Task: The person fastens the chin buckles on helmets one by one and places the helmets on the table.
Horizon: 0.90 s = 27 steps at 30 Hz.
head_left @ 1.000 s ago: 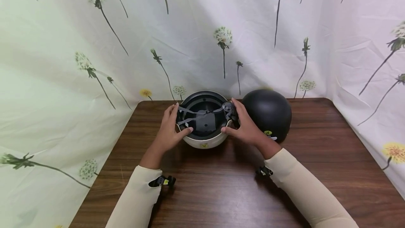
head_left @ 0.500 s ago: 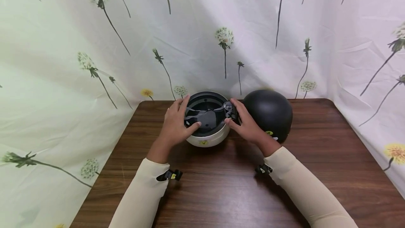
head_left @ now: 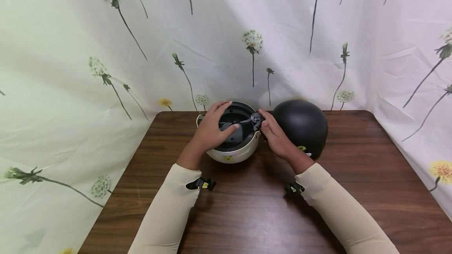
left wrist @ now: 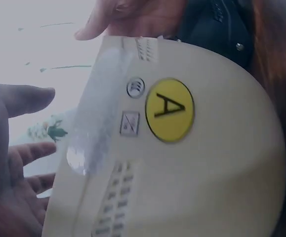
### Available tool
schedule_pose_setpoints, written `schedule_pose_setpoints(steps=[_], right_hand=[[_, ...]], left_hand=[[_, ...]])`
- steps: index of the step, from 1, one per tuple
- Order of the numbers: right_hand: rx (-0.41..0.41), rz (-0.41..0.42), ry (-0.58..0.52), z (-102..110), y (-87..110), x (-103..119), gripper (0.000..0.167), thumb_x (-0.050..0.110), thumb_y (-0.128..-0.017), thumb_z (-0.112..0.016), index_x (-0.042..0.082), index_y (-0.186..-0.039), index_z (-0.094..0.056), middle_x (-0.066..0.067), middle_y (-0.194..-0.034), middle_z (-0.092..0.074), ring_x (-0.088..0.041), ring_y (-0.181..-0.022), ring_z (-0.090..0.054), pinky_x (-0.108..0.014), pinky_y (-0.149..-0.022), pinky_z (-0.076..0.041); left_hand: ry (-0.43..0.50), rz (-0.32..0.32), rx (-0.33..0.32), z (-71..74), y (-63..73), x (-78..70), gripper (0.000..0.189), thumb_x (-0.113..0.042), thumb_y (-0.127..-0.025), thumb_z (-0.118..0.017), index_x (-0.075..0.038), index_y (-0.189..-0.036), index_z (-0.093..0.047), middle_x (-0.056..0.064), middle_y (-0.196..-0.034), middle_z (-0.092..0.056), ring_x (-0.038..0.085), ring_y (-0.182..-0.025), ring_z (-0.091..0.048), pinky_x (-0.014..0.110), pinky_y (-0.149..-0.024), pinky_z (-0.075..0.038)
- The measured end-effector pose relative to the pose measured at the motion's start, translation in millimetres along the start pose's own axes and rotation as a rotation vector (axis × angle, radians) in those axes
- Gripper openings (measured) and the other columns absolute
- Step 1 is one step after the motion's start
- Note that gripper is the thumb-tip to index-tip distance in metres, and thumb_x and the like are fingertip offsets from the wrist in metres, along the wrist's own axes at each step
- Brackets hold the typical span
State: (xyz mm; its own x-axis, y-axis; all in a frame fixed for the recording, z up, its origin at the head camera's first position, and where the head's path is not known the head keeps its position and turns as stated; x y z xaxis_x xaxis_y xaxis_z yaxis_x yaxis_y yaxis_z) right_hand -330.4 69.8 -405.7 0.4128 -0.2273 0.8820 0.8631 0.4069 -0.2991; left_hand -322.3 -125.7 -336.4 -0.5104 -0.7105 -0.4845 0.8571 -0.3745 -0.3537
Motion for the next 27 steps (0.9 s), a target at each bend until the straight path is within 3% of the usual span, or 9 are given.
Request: schedule_pose_setpoints(steps=[9,13,20,27], right_hand=[[-0.026,0.019,-0.016,3,0.6,4,0.084,0.064,-0.106,-0.01,0.009,-0.169,-0.017,-0.017,-0.173,-0.014,-0.036,-0.159,-0.014,-0.063,-0.124,-0.017],[-0.019,0.026,-0.023,2,0.5,7,0.088,0.068,-0.103,-0.006,0.011,-0.169,-0.016,-0.018,-0.172,-0.014,-0.037,-0.159,-0.014,-0.063,-0.124,-0.017],[-0.023,0.057,-0.064,3,0.6,13,0.095,0.073,-0.099,-0.007,0.009,-0.169,-0.015,-0.021,-0.172,-0.013,-0.039,-0.159,-0.015,-0.066,-0.122,-0.021],[-0.053,0.048,-0.059,6,2.9,15,0.094,0.074,-0.1,-0.006,0.012,-0.169,-0.015,-0.02,-0.172,-0.016,-0.038,-0.159,-0.018,-0.067,-0.121,-0.023]], left_hand=[[0.04,0.017,0.1,-13.6,-26.3,-14.0,0.069,-0.041,-0.101,-0.069,-0.016,-0.16,-0.045,0.011,-0.164,-0.04,0.032,-0.152,-0.038,0.056,-0.12,-0.034],[0.067,0.022,0.152,-25.6,-35.9,-18.1,0.064,-0.036,-0.1,-0.071,-0.012,-0.156,-0.05,0.013,-0.162,-0.043,0.032,-0.151,-0.039,0.054,-0.121,-0.034],[0.082,0.072,0.254,-46.9,-44.4,-19.5,0.061,-0.032,-0.102,-0.071,-0.009,-0.155,-0.052,0.013,-0.158,-0.049,0.034,-0.138,-0.054,0.05,-0.113,-0.044],[0.073,0.104,0.305,-59.3,-51.8,-23.2,0.057,-0.029,-0.105,-0.067,-0.01,-0.156,-0.05,0.013,-0.157,-0.051,0.031,-0.14,-0.053,0.048,-0.114,-0.043]])
Point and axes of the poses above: each hand's wrist, its own y-axis away from the middle knuckle, its own z-axis out of the back of the hand, x = y × z, the point moved 9 cm from there along -y, towards the middle knuckle
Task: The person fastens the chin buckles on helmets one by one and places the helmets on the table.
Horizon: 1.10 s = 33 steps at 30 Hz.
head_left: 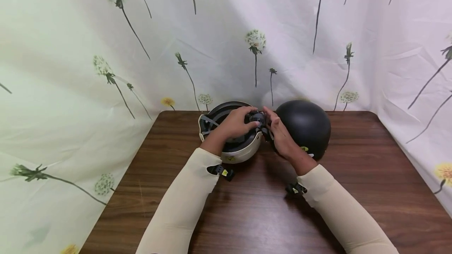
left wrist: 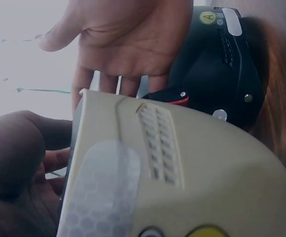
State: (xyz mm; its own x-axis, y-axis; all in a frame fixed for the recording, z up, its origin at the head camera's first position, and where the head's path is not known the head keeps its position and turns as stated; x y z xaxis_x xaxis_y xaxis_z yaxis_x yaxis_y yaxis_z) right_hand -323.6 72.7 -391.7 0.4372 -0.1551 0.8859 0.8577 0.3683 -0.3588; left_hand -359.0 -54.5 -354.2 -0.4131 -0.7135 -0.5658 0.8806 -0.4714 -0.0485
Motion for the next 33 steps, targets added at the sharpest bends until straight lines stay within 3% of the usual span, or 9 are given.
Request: schedule_pose_setpoints(steps=[10,15,24,29,33], right_hand=[[-0.061,0.053,-0.061,4,3.0,7,0.099,0.079,-0.097,-0.013,0.011,-0.169,-0.015,-0.017,-0.173,-0.013,-0.04,-0.158,-0.021,-0.07,-0.119,-0.024],[-0.1,0.08,-0.08,6,3.6,12,0.101,0.08,-0.096,-0.016,0.01,-0.169,-0.016,-0.021,-0.171,-0.013,-0.042,-0.157,-0.022,-0.07,-0.12,-0.024],[-0.181,0.152,-0.164,11,3.6,21,0.109,0.082,-0.094,-0.025,0.001,-0.166,-0.019,-0.022,-0.168,-0.02,-0.041,-0.156,-0.024,-0.07,-0.118,-0.026],[-0.187,0.195,-0.172,10,2.7,29,0.104,0.078,-0.098,-0.026,-0.002,-0.165,-0.02,-0.022,-0.168,-0.021,-0.044,-0.155,-0.025,-0.07,-0.117,-0.028],[-0.232,0.209,-0.165,14,3.8,30,0.102,0.076,-0.099,-0.027,-0.003,-0.163,-0.022,-0.022,-0.168,-0.02,-0.045,-0.154,-0.026,-0.07,-0.118,-0.027]], left_hand=[[0.0,0.015,-0.018,-9.0,-7.4,-5.2,0.052,-0.028,-0.104,-0.068,-0.012,-0.152,-0.055,0.015,-0.138,-0.066,0.029,-0.128,-0.062,0.046,-0.106,-0.049],[-0.016,0.029,-0.001,-12.3,-7.8,-7.9,0.053,-0.03,-0.106,-0.065,-0.014,-0.155,-0.053,0.014,-0.14,-0.064,0.028,-0.126,-0.063,0.045,-0.104,-0.051],[-0.065,0.04,0.019,-17.0,-13.6,-2.9,0.053,-0.036,-0.108,-0.061,-0.014,-0.155,-0.053,0.012,-0.154,-0.055,0.031,-0.142,-0.051,0.048,-0.114,-0.043],[-0.076,0.032,0.019,-18.2,-15.3,-3.1,0.041,-0.029,-0.108,-0.062,-0.011,-0.145,-0.059,0.012,-0.141,-0.064,0.027,-0.128,-0.061,0.046,-0.107,-0.048],[-0.086,0.064,0.009,-16.7,-14.5,-0.9,0.031,-0.024,-0.108,-0.062,-0.01,-0.136,-0.06,0.013,-0.13,-0.067,0.026,-0.118,-0.063,0.044,-0.102,-0.05]])
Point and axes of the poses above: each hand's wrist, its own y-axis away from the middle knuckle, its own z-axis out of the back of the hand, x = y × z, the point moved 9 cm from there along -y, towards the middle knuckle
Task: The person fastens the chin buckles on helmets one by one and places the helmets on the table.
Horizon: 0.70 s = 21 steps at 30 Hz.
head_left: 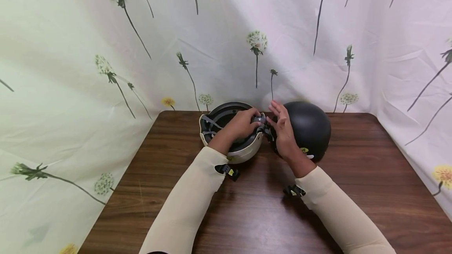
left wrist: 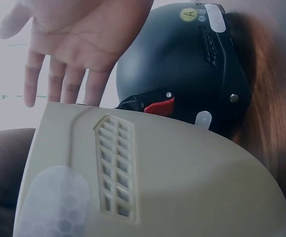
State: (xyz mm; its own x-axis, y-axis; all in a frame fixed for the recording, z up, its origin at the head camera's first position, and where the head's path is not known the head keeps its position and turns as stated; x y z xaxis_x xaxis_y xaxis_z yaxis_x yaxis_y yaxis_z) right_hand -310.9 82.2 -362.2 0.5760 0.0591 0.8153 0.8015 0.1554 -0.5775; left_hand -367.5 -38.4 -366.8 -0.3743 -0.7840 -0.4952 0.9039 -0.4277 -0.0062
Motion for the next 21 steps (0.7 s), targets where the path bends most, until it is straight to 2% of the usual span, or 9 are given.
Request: schedule_pose_setpoints(steps=[4,7,11,14,17,21], right_hand=[[-0.044,-0.034,0.038,6,1.2,-6,0.103,0.078,-0.097,-0.027,-0.002,-0.162,-0.026,-0.021,-0.168,-0.021,-0.043,-0.154,-0.027,-0.069,-0.119,-0.025],[-0.04,-0.088,0.075,8,1.4,-15,0.098,0.075,-0.101,-0.025,-0.001,-0.163,-0.026,-0.02,-0.168,-0.022,-0.042,-0.154,-0.027,-0.067,-0.12,-0.025],[-0.019,-0.157,0.148,9,2.3,-25,0.07,0.048,-0.114,-0.031,0.001,-0.165,-0.022,-0.022,-0.168,-0.022,-0.04,-0.155,-0.026,-0.064,-0.12,-0.027],[-0.011,-0.204,0.198,9,2.8,-30,0.059,0.023,-0.115,-0.042,0.003,-0.166,-0.021,-0.022,-0.169,-0.021,-0.039,-0.157,-0.025,-0.062,-0.12,-0.03],[-0.017,-0.242,0.241,8,2.0,-33,0.059,0.015,-0.113,-0.048,0.003,-0.165,-0.023,-0.021,-0.169,-0.024,-0.037,-0.156,-0.027,-0.06,-0.118,-0.035],[-0.026,-0.247,0.264,9,-0.8,-34,0.056,0.015,-0.112,-0.051,0.002,-0.162,-0.03,-0.022,-0.164,-0.03,-0.037,-0.154,-0.031,-0.059,-0.117,-0.038]], left_hand=[[0.033,0.028,-0.009,3.0,2.4,2.0,0.027,-0.023,-0.109,-0.059,-0.011,-0.133,-0.056,0.012,-0.125,-0.067,0.025,-0.112,-0.063,0.044,-0.098,-0.05],[0.084,0.011,-0.031,8.0,4.3,0.9,0.024,-0.023,-0.11,-0.057,-0.012,-0.131,-0.055,0.01,-0.121,-0.066,0.024,-0.107,-0.063,0.044,-0.096,-0.05],[0.158,-0.041,-0.066,16.8,7.3,-3.1,0.021,-0.022,-0.111,-0.055,-0.012,-0.13,-0.054,0.009,-0.123,-0.065,0.024,-0.107,-0.061,0.044,-0.096,-0.048],[0.201,-0.07,-0.07,21.0,9.5,-6.0,0.021,-0.02,-0.111,-0.054,-0.012,-0.13,-0.052,0.009,-0.127,-0.063,0.024,-0.111,-0.06,0.045,-0.098,-0.047],[0.242,-0.086,-0.065,23.9,11.2,-7.6,0.022,-0.021,-0.112,-0.052,-0.012,-0.132,-0.051,0.01,-0.129,-0.062,0.025,-0.114,-0.06,0.045,-0.098,-0.047],[0.303,-0.106,-0.067,27.9,13.3,-8.8,0.021,-0.019,-0.112,-0.051,-0.012,-0.132,-0.05,0.01,-0.13,-0.061,0.026,-0.117,-0.06,0.047,-0.097,-0.048]])
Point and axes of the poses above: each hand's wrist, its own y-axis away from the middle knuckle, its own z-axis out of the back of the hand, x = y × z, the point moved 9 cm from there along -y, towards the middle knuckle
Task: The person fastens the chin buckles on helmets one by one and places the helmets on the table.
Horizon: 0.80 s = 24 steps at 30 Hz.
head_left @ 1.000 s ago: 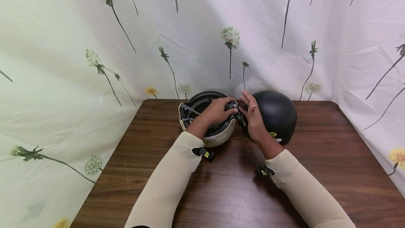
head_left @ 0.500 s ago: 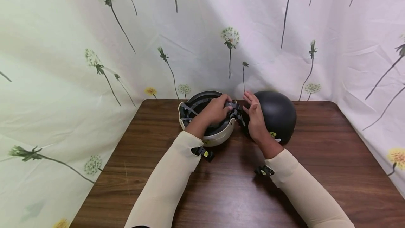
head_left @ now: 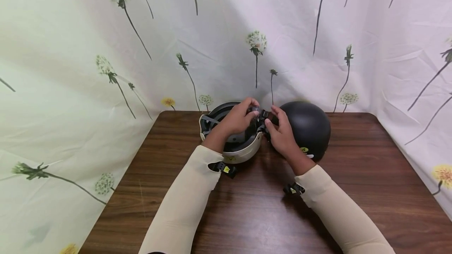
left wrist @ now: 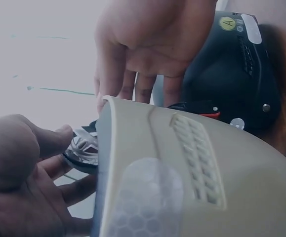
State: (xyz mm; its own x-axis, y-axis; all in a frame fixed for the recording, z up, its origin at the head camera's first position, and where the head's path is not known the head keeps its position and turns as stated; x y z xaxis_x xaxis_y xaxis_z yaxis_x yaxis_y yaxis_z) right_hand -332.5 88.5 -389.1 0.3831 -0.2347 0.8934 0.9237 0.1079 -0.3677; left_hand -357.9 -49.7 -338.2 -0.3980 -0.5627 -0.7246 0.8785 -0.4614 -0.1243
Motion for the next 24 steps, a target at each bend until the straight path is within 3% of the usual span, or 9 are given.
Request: schedule_pose_setpoints(steps=[8,14,21,24], right_hand=[[-0.033,0.048,-0.035,-1,-6.4,2,0.042,0.011,-0.109,-0.057,-0.001,-0.148,-0.047,-0.023,-0.141,-0.043,-0.041,-0.132,-0.048,-0.057,-0.111,-0.046],[-0.071,0.074,0.023,-3,-8.5,6,0.038,0.012,-0.108,-0.06,-0.003,-0.141,-0.051,-0.021,-0.148,-0.044,-0.036,-0.128,-0.058,-0.054,-0.094,-0.055],[-0.131,0.154,0.077,2,-7.5,15,0.032,0.011,-0.106,-0.063,-0.003,-0.135,-0.057,-0.021,-0.133,-0.053,-0.037,-0.116,-0.059,-0.062,-0.103,-0.048],[-0.117,0.184,0.07,1,-7.7,21,0.033,0.012,-0.107,-0.062,-0.002,-0.137,-0.059,-0.02,-0.128,-0.058,-0.034,-0.116,-0.062,-0.059,-0.103,-0.049]], left_hand=[[0.11,-0.049,0.007,3.3,2.0,-3.4,0.023,-0.016,-0.112,-0.05,-0.007,-0.133,-0.048,0.011,-0.12,-0.061,0.026,-0.107,-0.058,0.042,-0.092,-0.046],[0.169,-0.063,0.005,5.2,3.6,-4.1,0.023,-0.015,-0.113,-0.049,-0.006,-0.134,-0.047,0.015,-0.122,-0.06,0.028,-0.112,-0.059,0.043,-0.096,-0.046],[0.183,0.004,-0.011,7.5,6.2,5.4,0.029,-0.012,-0.112,-0.05,-0.007,-0.14,-0.046,0.015,-0.145,-0.055,0.03,-0.13,-0.054,0.05,-0.109,-0.044],[0.216,0.005,0.006,6.7,7.2,7.2,0.037,-0.008,-0.11,-0.052,-0.007,-0.146,-0.043,0.016,-0.142,-0.056,0.032,-0.132,-0.055,0.05,-0.109,-0.046]])
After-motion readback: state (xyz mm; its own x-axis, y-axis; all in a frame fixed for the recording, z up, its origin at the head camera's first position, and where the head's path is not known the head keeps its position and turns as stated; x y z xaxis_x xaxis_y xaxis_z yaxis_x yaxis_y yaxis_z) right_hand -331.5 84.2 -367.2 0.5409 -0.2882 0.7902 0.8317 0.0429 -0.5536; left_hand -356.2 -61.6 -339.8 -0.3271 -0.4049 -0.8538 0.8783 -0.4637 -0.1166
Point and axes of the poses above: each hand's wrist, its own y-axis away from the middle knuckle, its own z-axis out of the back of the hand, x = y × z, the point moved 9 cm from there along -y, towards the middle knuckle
